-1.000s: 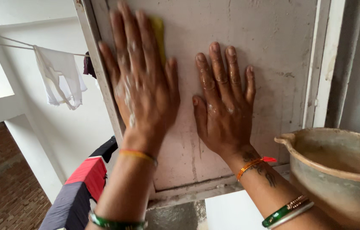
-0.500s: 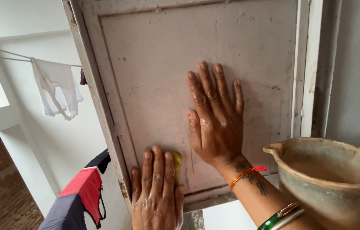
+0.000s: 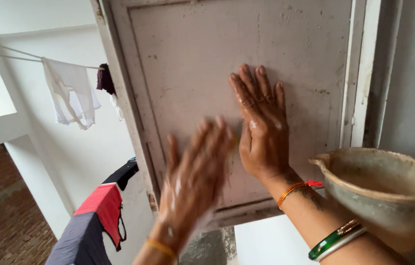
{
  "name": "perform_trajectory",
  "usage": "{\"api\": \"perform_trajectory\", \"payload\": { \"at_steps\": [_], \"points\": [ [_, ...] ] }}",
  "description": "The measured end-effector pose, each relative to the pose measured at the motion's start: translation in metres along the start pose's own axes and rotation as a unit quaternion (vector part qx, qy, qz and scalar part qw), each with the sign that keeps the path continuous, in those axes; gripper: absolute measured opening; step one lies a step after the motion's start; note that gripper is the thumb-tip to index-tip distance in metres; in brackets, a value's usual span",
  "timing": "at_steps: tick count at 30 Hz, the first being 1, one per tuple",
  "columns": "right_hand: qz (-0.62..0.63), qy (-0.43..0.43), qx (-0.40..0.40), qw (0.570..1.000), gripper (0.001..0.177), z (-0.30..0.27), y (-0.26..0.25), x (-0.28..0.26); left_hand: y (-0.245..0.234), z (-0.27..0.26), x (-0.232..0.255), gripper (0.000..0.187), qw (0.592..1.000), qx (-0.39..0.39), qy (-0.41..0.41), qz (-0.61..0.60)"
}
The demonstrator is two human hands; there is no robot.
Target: The person wipes the white window frame and the lower sill using a yellow sponge, occasionally dipping the sponge into a container of water.
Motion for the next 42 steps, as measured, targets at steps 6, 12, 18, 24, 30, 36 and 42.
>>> {"api": "perform_trajectory", "payload": {
  "at_steps": [6,12,18,24,30,36,42],
  "points": [
    [-0.048,-0.005,-0.008,0.999,0.055,0.016,-0.009,-0.005,0.000,-0.086,0.026,0.064,0.991,-0.026,0.089,-0.101],
    [-0.091,-0.060,-0.202,0.973,0.054,0.036,-0.006,0.018,-0.021,0.000,0.000,0.065,0.990,0.075,0.105,0.049],
    [-0.261,-0.124,-0.322,0.901,0.109,0.054,-0.023,0.058,-0.031,0.057,-0.004,0.070,0.991,0.122,0.025,0.045],
    [-0.224,-0.021,-0.379,0.897,0.122,0.042,-0.024,0.083,-0.005,-0.030,0.022,0.090,0.982,-0.060,0.167,-0.068],
    [-0.231,-0.009,-0.364,0.902,0.124,0.035,-0.022,0.085,0.001,-0.062,0.015,0.102,0.944,-0.164,0.284,0.029],
    [-0.242,-0.007,-0.351,0.905,0.122,0.034,-0.020,0.082,0.027,-0.036,0.061,0.104,0.893,-0.202,0.376,0.144],
    [-0.217,-0.026,-0.330,0.918,0.122,0.033,-0.024,0.076,0.029,-0.025,0.090,0.101,0.927,-0.105,0.329,0.145]
  ]
}}
Point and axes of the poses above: each hand's wrist, its own z-axis towards the middle knuckle, its own y-axis out of the palm, x = y × z, the point moved 9 cm from there along z, towards the middle knuckle, and after that the axes turned 11 degrees about x, right-handed, at the moved point
